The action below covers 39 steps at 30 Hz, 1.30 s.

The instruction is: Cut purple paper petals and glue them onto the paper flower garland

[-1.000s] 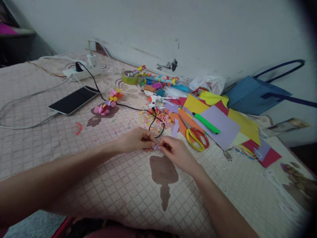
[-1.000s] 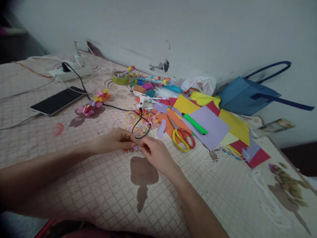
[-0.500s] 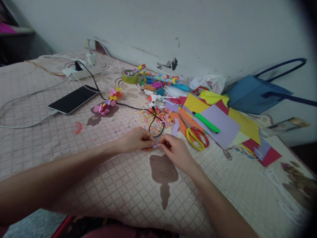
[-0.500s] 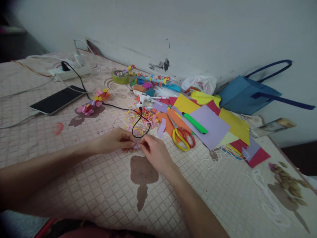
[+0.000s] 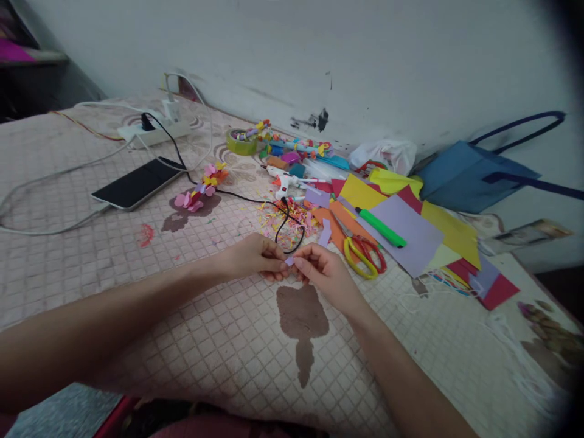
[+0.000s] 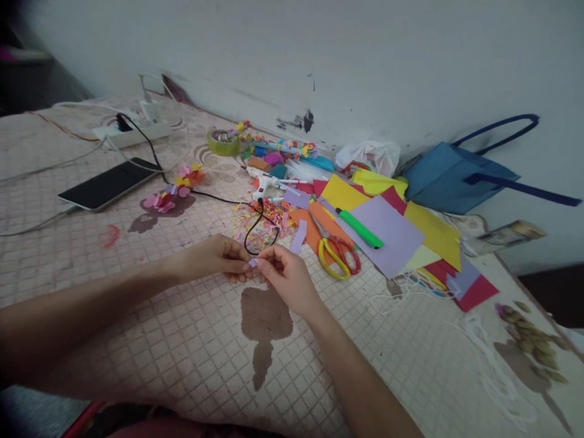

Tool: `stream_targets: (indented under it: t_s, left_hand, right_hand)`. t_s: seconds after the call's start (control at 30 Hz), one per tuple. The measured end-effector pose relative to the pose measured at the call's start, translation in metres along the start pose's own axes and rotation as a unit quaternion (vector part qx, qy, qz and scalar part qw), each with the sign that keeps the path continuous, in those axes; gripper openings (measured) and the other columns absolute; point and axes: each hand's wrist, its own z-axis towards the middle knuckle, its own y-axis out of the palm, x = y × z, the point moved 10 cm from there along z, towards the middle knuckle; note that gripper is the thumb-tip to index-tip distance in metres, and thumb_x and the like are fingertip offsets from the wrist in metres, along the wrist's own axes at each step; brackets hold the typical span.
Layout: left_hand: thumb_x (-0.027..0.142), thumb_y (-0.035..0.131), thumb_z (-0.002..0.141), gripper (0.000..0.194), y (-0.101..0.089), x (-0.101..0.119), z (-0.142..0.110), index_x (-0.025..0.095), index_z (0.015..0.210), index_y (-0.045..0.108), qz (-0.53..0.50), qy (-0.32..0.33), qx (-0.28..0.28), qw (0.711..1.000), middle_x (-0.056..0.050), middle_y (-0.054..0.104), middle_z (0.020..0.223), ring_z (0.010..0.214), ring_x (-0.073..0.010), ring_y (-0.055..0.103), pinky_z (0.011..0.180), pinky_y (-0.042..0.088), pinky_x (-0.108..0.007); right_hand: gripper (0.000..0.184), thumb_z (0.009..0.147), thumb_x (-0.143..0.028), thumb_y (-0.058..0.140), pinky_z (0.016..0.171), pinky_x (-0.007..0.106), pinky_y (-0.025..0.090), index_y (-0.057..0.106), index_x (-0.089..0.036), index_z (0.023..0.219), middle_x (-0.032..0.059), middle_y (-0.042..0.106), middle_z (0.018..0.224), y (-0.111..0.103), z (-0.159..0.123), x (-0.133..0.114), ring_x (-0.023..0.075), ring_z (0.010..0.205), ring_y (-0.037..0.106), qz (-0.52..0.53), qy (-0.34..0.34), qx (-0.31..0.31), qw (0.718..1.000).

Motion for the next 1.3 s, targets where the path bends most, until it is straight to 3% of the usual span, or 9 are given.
stream_targets:
  t_s: [0.37,0.53,0.63,0.93,1.13,1.3]
  left_hand:
    - [0.024,0.072,0.065,0.014,0.008,-0.005,0.0,0.013,0.073,0.066,-0.033,-0.007,-0.016,0.999,0.002,0.066,0.062,0.055,-0.0079,0.059,0.058,0.047,-0.019]
    - [0.038,0.064,0.074,0.026,0.012,-0.006,-0.003,0.012,0.076,0.067,-0.077,-0.037,-0.025,0.996,-0.003,0.07,0.073,0.061,-0.0087,0.062,0.063,0.048,-0.021]
    - [0.038,0.066,0.073,0.025,0.013,-0.008,-0.003,0.013,0.076,0.067,-0.098,-0.045,-0.024,0.994,-0.003,0.07,0.075,0.062,-0.0087,0.062,0.065,0.048,-0.021]
    - [0.029,0.065,0.074,0.015,0.009,-0.005,0.0,0.014,0.072,0.067,-0.043,-0.013,-0.022,0.999,0.0,0.068,0.067,0.058,-0.0078,0.061,0.059,0.048,-0.018]
    - [0.028,0.061,0.077,0.015,0.005,-0.003,0.0,0.013,0.074,0.065,-0.009,0.013,-0.006,1.0,0.0,0.066,0.066,0.06,-0.0088,0.061,0.061,0.049,-0.021]
    - [0.028,0.061,0.076,0.016,0.005,0.006,-0.002,0.013,0.072,0.063,0.034,0.042,0.015,0.998,0.0,0.064,0.064,0.057,-0.0093,0.059,0.059,0.049,-0.022]
  right_hand:
    - [0.019,0.084,-0.035,0.053,0.048,0.022,0.039,0.054,-0.017,0.076,-0.0011,0.055,0.064,0.002,0.0,0.01,0.0096,0.052,0.049,-0.03,0.011,0.003,0.999]
    - [0.018,0.083,-0.034,0.052,0.047,0.022,0.038,0.052,-0.018,0.074,-0.0032,0.051,0.06,-0.001,0.001,0.012,0.0093,0.05,0.046,-0.012,0.012,0.016,1.0]
    - [0.018,0.083,-0.033,0.053,0.046,0.022,0.038,0.052,-0.018,0.074,-0.0038,0.05,0.059,-0.001,0.002,0.013,0.0089,0.048,0.046,0.0,0.016,0.018,1.0]
    - [0.02,0.082,-0.036,0.056,0.045,0.021,0.038,0.053,-0.018,0.073,-0.0029,0.054,0.061,0.002,0.001,0.015,0.0083,0.047,0.046,0.016,0.033,0.01,0.999]
    - [0.03,0.086,-0.046,0.047,0.045,0.021,0.04,0.053,-0.018,0.075,-0.0017,0.056,0.062,0.001,0.001,0.02,0.0087,0.048,0.049,0.063,0.065,0.014,0.996]
    - [0.025,0.082,-0.042,0.055,0.045,0.021,0.038,0.052,-0.019,0.073,-0.0032,0.052,0.061,0.004,0.001,0.014,0.0083,0.048,0.045,0.017,0.038,-0.003,0.999]
